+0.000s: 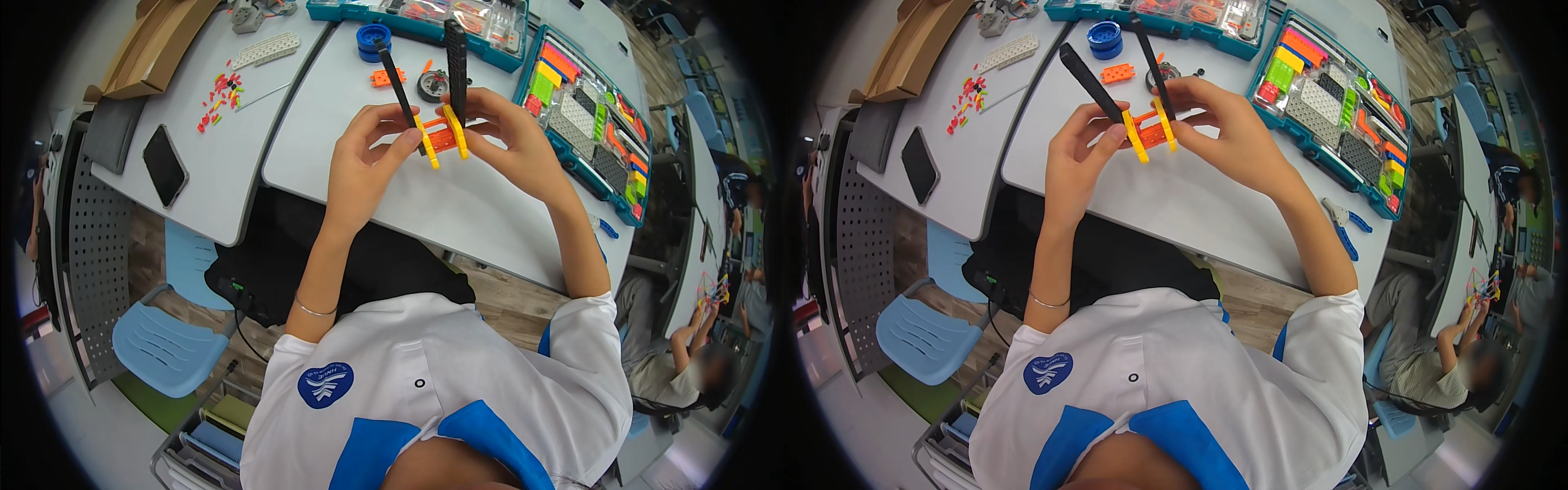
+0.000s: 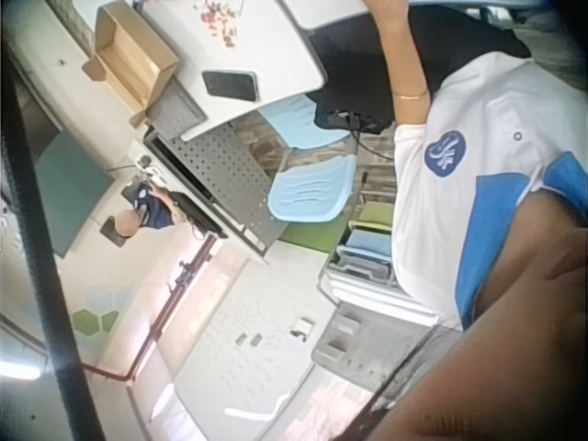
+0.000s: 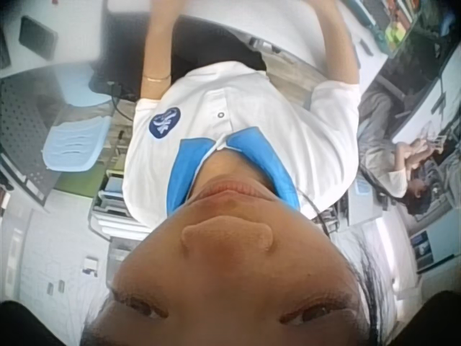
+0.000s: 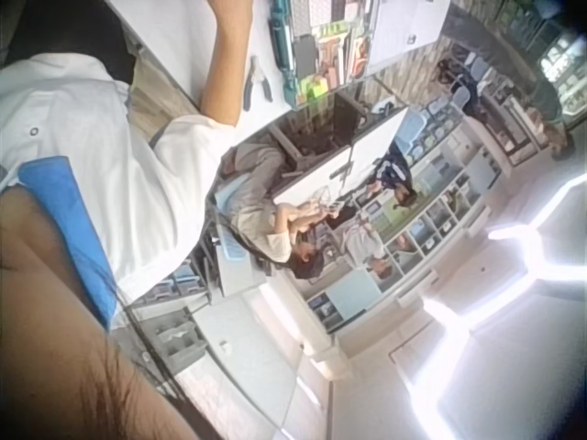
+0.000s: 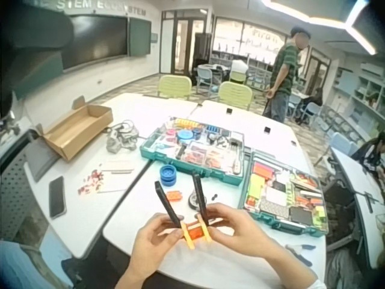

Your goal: The person assembles a small structure using colorful interlocking building blocks. They connect beams and connectors, then use a blue plastic tool to cut a small orange piece. The person continues to attach and detach components while working at a white table.

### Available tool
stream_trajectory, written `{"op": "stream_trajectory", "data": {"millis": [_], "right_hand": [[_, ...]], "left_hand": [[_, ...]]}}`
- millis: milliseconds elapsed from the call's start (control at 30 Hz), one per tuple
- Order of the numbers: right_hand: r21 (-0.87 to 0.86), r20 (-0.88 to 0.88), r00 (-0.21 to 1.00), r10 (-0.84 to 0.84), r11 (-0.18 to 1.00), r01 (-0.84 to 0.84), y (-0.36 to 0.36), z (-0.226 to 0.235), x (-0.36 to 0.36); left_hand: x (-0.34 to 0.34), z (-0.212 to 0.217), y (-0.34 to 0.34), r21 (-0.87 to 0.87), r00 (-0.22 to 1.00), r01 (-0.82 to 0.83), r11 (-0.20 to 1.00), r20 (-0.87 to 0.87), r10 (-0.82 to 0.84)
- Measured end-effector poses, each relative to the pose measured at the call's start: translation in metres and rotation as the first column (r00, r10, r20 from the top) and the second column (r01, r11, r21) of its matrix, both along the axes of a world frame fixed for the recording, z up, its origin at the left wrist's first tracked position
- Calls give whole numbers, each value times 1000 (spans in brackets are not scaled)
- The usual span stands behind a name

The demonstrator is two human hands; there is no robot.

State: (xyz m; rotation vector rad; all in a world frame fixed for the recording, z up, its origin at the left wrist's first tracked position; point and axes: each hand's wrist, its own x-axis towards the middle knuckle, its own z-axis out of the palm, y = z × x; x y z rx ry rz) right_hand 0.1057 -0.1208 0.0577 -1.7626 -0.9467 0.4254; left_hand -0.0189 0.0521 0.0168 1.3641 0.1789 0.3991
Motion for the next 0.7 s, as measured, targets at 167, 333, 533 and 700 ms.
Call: {"op": "stream_trajectory", "data": {"millis": [167,333,533,700], "right_hand": [[117,482,866,-133,989,87,4,21,-5],[10,703,709,-54,998,66,13,13,-27],[65,682,724,-103,995,80,20,1,-31],[20,660,751,-25,1000,15,17,3,-29]], "left_hand": [[6,2,-4,45,989,-151,988,0,151],[6,7,-14,81,984,-179,981,16,178],[8,5,-36,193,956,-282,940,136,259],[7,4,-36,344,929,-350,871,248,275]]}}
